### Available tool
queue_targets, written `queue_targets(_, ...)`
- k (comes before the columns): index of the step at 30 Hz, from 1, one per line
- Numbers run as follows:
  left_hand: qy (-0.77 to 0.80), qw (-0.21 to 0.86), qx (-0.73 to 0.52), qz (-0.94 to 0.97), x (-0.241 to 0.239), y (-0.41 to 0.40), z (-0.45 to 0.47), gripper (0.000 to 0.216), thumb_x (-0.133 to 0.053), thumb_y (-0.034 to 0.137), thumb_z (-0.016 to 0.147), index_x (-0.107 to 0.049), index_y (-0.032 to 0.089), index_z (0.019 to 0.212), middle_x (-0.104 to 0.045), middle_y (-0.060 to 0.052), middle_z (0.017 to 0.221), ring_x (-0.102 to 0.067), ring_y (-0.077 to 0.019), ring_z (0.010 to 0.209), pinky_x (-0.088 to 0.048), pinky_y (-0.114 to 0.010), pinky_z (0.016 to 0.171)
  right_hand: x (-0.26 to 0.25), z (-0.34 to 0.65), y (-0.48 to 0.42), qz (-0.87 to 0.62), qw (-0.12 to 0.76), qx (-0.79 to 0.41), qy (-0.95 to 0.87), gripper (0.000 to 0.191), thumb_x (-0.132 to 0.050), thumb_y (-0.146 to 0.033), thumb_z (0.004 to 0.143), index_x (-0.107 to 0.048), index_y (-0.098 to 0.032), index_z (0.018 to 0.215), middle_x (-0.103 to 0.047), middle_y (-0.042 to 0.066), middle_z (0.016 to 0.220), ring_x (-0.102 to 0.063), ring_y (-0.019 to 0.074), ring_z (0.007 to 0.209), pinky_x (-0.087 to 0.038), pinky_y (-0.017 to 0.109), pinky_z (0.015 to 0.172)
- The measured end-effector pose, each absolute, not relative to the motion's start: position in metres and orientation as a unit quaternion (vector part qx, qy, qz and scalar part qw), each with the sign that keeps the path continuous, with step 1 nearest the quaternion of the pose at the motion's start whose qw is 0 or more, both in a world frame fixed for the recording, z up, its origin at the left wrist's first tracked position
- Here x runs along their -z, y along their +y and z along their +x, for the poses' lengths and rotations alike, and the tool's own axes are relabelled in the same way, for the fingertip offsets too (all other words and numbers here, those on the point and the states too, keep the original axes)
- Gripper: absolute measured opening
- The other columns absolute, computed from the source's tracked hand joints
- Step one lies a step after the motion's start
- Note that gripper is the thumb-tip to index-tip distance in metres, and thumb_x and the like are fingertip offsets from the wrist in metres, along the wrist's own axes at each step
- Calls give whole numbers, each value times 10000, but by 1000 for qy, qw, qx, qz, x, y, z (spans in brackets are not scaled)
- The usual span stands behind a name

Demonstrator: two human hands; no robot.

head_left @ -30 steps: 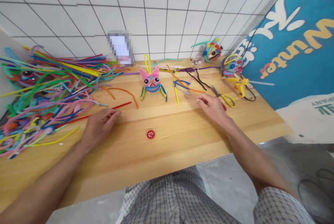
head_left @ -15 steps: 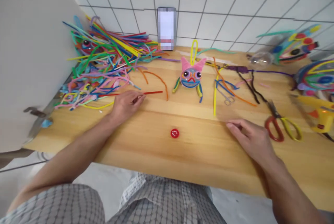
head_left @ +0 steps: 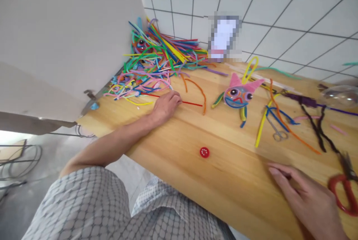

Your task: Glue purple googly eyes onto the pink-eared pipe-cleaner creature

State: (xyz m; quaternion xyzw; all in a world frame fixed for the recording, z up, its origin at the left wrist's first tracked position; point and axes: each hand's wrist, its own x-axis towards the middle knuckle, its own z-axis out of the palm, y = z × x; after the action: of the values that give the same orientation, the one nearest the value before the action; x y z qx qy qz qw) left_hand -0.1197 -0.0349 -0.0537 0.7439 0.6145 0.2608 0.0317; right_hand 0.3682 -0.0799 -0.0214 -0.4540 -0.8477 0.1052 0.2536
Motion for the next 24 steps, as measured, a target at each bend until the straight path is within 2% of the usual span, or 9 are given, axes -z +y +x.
queue_targets(4, 579, 43, -285, 763, 57, -38, -116, 228, -568, 394, 1116, -719, 244, 1032, -797, -103, 1029, -758, -264, 1047, -596, -438, 1004, 19, 369, -77, -458, 267, -96, -842, 219, -602, -524, 1074, -751, -379, 1006, -867, -28, 854, -817, 246, 632, -642, 349, 541)
queue_targets(9, 492, -58, -314, 810, 62, -34, -118, 364, -450, 429, 1177, -756, 233, 1150, -825, -110, 1008, -789, -214, 968, -623, -350, 886, 21, 370, -73, -499, 286, -120, -809, 268, -649, -548, 1009, -796, -348, 907, -859, -17, 808, -809, 235, 621, -614, 319, 524)
queue_targets(12, 463, -87, -322, 821, 58, -30, -117, 414, -412, 423, 1192, -761, 210, 1128, -821, -106, 950, -782, -186, 876, -615, -311, 814, 23, 371, -73, -551, 271, -157, -774, 334, -657, -581, 961, -814, -300, 872, -850, 12, 801, -767, 221, 576, -614, 326, 570)
queue_targets(15, 432, -105, -326, 834, 49, -31, -108, 403, -417, 391, 1195, -762, 197, 1115, -825, -104, 947, -778, -172, 847, -605, -293, 791, 19, 367, -75, -578, 272, -199, -743, 375, -666, -609, 932, -816, -267, 898, -848, 42, 848, -774, 231, 658, -604, 323, 592)
queue_targets(18, 391, -121, -312, 857, 37, -36, -95, 353, -451, 352, 1191, -763, 201, 1122, -827, -85, 941, -775, -166, 848, -586, -278, 777, 2, 347, -78, -567, 265, -254, -738, 389, -702, -619, 930, -804, -256, 1025, -829, 58, 898, -777, 237, 756, -561, 288, 545)
queue_targets(20, 355, -134, -290, 878, 30, -38, -85, 336, -448, 309, 1192, -760, 196, 1139, -821, -75, 923, -770, -169, 844, -570, -284, 766, -13, 320, -79, -525, 253, -304, -753, 436, -727, -602, 938, -769, -258, 1202, -810, 55, 921, -773, 228, 801, -572, 276, 570)
queue_targets(23, 309, -138, -260, 904, 23, -40, -72, 301, -459, 235, 1181, -753, 181, 1150, -811, -63, 908, -758, -173, 836, -548, -304, 767, -26, 267, -73, -430, 266, -391, -769, 593, -748, -537, 962, -631, -258, 1472, -805, 50, 1003, -791, 213, 923, -662, 327, 832)
queue_targets(24, 299, -133, -250, 911, 21, -40, -69, 281, -473, 214, 1172, -751, 178, 1149, -811, -60, 917, -754, -173, 835, -541, -312, 768, -26, 249, -69, -412, 273, -413, -765, 615, -754, -522, 964, -610, -258, 1500, -807, 50, 1021, -794, 208, 939, -665, 334, 863)
